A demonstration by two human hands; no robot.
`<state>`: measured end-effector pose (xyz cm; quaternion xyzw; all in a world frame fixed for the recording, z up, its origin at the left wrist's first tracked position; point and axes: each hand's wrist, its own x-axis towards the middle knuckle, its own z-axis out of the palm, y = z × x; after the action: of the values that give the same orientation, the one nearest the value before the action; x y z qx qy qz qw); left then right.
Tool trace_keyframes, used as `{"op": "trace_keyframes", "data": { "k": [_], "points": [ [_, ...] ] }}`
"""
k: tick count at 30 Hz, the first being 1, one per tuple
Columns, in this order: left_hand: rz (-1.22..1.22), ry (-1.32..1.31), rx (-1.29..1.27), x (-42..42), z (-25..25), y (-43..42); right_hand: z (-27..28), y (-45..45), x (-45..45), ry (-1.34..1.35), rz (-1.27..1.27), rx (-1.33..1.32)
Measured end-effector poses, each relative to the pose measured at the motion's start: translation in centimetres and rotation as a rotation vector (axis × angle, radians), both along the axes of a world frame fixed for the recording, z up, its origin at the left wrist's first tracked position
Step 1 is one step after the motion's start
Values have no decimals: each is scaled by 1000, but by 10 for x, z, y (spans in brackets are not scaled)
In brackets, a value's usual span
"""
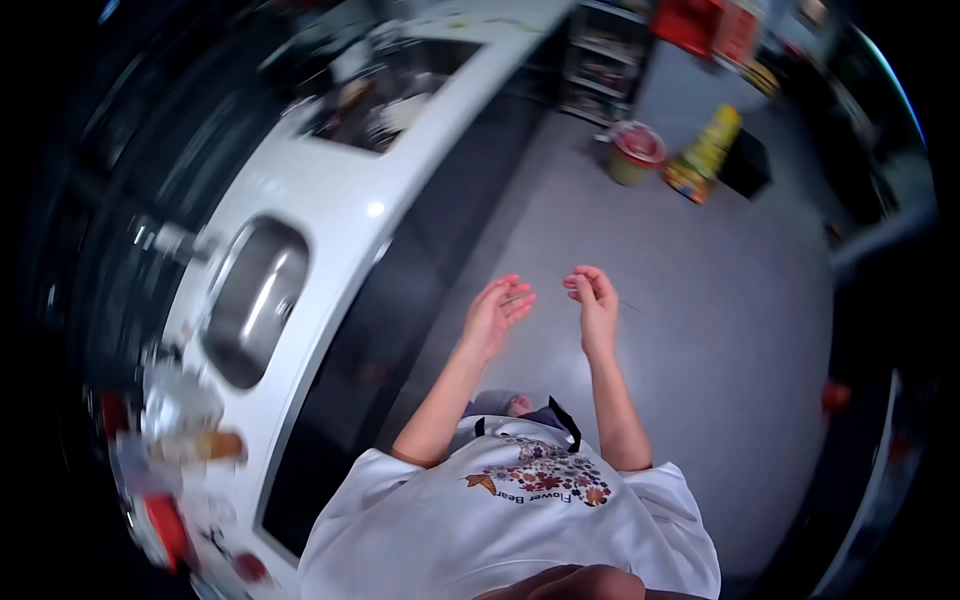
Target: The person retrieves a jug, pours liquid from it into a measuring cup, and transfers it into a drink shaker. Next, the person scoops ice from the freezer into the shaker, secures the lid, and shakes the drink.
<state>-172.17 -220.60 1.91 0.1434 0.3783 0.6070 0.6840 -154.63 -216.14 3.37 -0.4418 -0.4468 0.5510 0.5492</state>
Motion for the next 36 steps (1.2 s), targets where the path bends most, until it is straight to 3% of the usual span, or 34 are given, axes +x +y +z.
{"op": "trace_keyframes", "data": {
  "k": [3, 4, 7, 15, 22, 30, 36],
  "points": [
    [-207, 40, 15, 97, 25, 57, 13, 18, 105, -11, -229, -44],
    [-254, 71, 18, 107, -10, 88, -28, 38, 113, 50, -284, -49],
    [-431, 84, 5, 193, -28, 159, -56, 71, 195, 103, -482, -84],
    [-663, 63, -61, 392, -43, 378, -61, 231, 390, 190, -889, -114],
    [-852, 71, 37, 581, 9, 551, -14, 354, 562, 162, -1099, -23],
    [-1040, 81, -19, 814, -46, 698, -77, 468, 777, 240, -1367, -80],
    [-1051, 33, 6, 992, -22, 831, -35, 615, 967, 171, -1308, 5]
  ]
}}
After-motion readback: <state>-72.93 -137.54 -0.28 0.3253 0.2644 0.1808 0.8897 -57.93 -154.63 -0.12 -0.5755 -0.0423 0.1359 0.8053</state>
